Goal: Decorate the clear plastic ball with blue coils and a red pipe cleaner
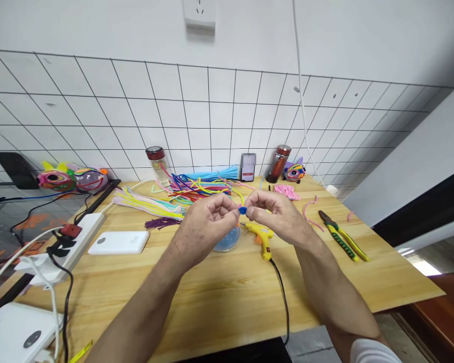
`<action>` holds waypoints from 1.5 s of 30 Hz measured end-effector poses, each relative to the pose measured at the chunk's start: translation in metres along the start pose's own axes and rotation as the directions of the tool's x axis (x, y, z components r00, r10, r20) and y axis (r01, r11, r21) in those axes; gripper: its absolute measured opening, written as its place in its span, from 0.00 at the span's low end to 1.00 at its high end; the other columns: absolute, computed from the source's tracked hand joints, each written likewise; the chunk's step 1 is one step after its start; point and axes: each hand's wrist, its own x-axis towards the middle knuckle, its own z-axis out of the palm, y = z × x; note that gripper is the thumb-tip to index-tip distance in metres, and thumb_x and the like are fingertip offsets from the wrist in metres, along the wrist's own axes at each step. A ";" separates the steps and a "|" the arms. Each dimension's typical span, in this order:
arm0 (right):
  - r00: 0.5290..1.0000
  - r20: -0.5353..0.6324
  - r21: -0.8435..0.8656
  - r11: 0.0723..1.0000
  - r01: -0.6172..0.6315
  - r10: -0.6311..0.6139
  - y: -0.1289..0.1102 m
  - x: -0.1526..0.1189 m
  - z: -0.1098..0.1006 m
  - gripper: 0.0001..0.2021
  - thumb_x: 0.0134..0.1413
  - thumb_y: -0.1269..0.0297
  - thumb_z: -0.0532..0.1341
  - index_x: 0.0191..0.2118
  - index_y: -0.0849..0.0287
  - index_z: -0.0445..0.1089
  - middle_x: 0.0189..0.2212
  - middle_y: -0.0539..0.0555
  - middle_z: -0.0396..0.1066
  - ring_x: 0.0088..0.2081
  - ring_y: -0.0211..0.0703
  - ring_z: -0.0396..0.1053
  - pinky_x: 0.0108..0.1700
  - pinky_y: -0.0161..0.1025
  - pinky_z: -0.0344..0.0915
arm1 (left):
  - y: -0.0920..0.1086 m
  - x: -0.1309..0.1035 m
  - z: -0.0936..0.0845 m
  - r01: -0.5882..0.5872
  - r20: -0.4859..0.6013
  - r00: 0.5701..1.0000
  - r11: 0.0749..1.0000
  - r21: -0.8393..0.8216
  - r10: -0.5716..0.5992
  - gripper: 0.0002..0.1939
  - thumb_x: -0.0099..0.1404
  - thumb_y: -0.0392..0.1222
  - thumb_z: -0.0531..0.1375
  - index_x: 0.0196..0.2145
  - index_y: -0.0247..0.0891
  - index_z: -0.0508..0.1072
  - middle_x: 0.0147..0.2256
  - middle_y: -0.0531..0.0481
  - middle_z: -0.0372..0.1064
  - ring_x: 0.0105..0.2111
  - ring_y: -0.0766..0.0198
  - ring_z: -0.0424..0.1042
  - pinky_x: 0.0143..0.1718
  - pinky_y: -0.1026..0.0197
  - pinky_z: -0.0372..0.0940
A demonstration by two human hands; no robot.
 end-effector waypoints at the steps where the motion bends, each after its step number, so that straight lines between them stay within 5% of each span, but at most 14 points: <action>1: 1.000 -0.005 -0.010 1.000 0.003 -0.003 0.000 0.000 0.000 0.06 0.56 0.60 0.63 0.31 0.56 0.72 0.26 0.48 0.69 0.30 0.40 0.64 0.34 0.39 0.60 | 0.000 0.000 0.000 -0.004 0.001 1.000 1.000 -0.001 0.004 0.07 0.59 0.44 0.64 0.31 0.37 0.74 0.24 0.56 0.68 0.24 0.69 0.64 0.26 0.67 0.60; 15: 0.998 0.034 -0.068 0.997 0.048 -0.045 -0.003 -0.001 -0.004 0.05 0.57 0.60 0.65 0.34 0.55 0.74 0.31 0.50 0.75 0.33 0.42 0.70 0.36 0.40 0.66 | 0.001 0.000 0.001 -0.018 0.002 1.000 0.997 0.071 0.018 0.06 0.58 0.43 0.62 0.29 0.38 0.72 0.23 0.57 0.66 0.23 0.69 0.62 0.25 0.67 0.56; 25: 0.972 0.051 -0.323 0.917 0.235 -0.231 0.000 -0.006 -0.005 0.06 0.52 0.75 0.60 0.30 0.56 0.69 0.28 0.47 0.70 0.31 0.38 0.65 0.35 0.38 0.59 | -0.001 -0.003 0.005 -0.100 0.040 0.995 0.944 0.314 0.092 0.06 0.60 0.41 0.58 0.28 0.38 0.73 0.22 0.56 0.64 0.24 0.68 0.60 0.26 0.65 0.54; 33: 0.993 -0.032 -0.111 0.988 0.112 -0.116 0.000 -0.001 0.000 0.05 0.55 0.66 0.63 0.29 0.56 0.72 0.25 0.47 0.69 0.29 0.38 0.64 0.32 0.37 0.59 | -0.001 0.000 0.004 -0.071 -0.011 0.997 0.982 0.175 0.075 0.09 0.60 0.45 0.61 0.29 0.38 0.75 0.23 0.55 0.67 0.24 0.68 0.61 0.24 0.65 0.55; 45: 0.963 -0.267 0.273 0.957 0.101 -0.026 0.009 0.007 0.024 0.06 0.51 0.62 0.68 0.28 0.56 0.74 0.26 0.48 0.72 0.30 0.39 0.67 0.35 0.39 0.63 | -0.007 0.001 0.007 -0.046 -0.103 0.994 0.995 -0.083 0.038 0.10 0.60 0.47 0.66 0.31 0.36 0.77 0.25 0.52 0.75 0.24 0.67 0.70 0.26 0.66 0.64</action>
